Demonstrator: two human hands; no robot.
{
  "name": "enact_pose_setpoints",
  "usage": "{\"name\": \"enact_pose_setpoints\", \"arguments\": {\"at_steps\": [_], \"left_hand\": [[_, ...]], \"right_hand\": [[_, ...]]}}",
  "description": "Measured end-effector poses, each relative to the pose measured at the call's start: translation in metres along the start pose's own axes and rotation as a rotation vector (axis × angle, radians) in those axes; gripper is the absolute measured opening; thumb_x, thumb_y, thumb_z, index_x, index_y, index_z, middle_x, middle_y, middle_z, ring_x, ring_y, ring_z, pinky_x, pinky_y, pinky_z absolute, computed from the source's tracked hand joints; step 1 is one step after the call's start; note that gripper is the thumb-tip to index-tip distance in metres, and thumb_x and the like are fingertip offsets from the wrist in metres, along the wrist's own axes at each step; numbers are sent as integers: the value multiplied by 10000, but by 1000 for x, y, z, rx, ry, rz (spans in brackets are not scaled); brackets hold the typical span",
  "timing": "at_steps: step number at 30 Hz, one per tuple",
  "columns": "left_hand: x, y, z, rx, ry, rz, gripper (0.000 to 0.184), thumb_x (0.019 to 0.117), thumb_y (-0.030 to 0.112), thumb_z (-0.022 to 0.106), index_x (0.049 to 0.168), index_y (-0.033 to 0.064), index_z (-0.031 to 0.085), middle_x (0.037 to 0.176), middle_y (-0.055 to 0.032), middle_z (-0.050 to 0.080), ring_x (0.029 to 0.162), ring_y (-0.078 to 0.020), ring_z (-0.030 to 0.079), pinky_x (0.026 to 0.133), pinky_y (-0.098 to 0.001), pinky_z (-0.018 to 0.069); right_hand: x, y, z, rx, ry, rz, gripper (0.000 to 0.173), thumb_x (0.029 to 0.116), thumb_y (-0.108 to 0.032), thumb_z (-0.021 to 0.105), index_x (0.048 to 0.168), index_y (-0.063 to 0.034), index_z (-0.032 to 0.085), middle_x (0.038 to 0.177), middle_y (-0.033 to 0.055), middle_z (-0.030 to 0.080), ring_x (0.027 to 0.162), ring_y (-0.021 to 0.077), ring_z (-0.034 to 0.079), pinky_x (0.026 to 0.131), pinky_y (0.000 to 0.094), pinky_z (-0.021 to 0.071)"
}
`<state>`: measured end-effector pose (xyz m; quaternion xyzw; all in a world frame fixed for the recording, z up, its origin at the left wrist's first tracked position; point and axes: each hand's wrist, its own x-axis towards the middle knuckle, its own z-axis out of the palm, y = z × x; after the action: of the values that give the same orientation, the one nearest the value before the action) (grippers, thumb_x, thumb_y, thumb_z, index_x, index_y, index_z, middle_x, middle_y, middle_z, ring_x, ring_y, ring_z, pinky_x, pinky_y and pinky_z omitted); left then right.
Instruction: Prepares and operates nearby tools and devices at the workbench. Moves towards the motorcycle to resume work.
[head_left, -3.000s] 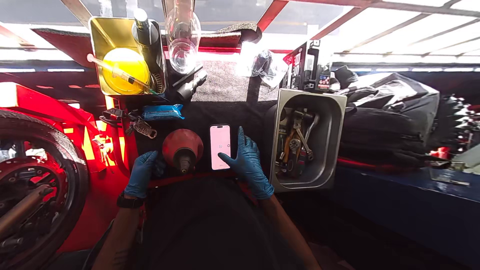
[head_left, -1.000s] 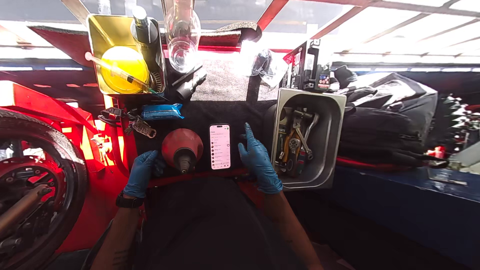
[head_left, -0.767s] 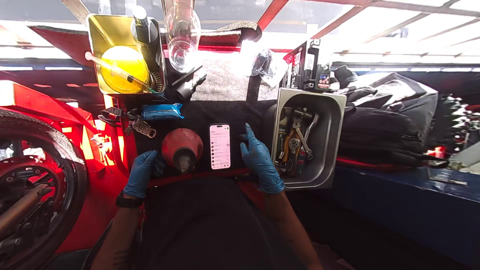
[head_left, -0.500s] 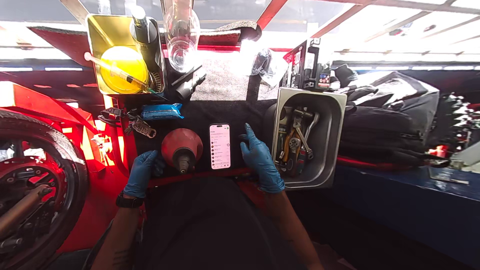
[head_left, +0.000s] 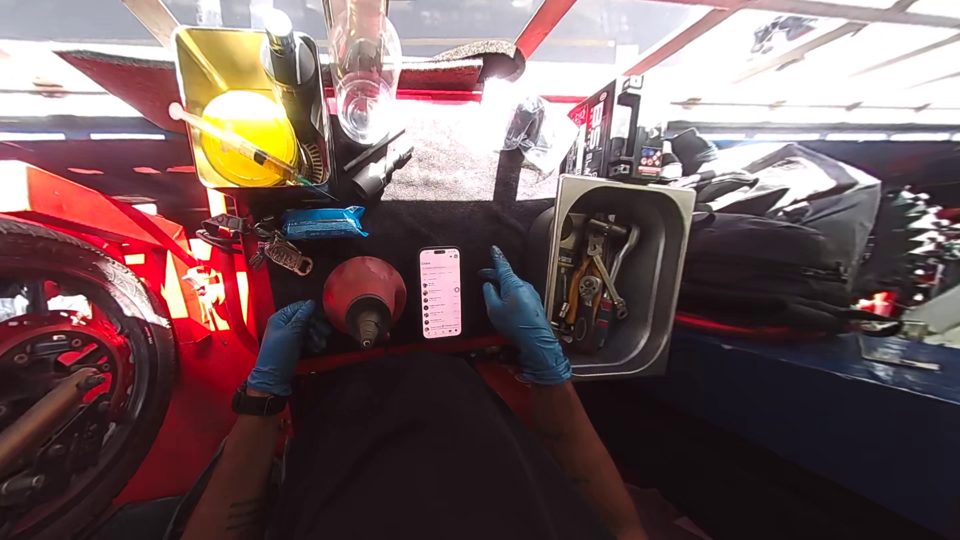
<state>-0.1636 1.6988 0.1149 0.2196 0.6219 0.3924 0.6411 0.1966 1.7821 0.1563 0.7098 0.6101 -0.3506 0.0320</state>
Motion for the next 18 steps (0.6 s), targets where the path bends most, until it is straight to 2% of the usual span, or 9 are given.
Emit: {"name": "enact_pose_setpoints", "arguments": {"at_steps": [18], "left_hand": [[0,0,0,-11,-3,0,366,1104,131,372,892,59,662,641,8,690,497,-72,634,467,-211,539]], "right_hand": [[1,-1,-1,-21,-9,11,559,1066,-215,408,1619,-167,341,1344,43,693,1207,261,666,1043,505,489]]}}
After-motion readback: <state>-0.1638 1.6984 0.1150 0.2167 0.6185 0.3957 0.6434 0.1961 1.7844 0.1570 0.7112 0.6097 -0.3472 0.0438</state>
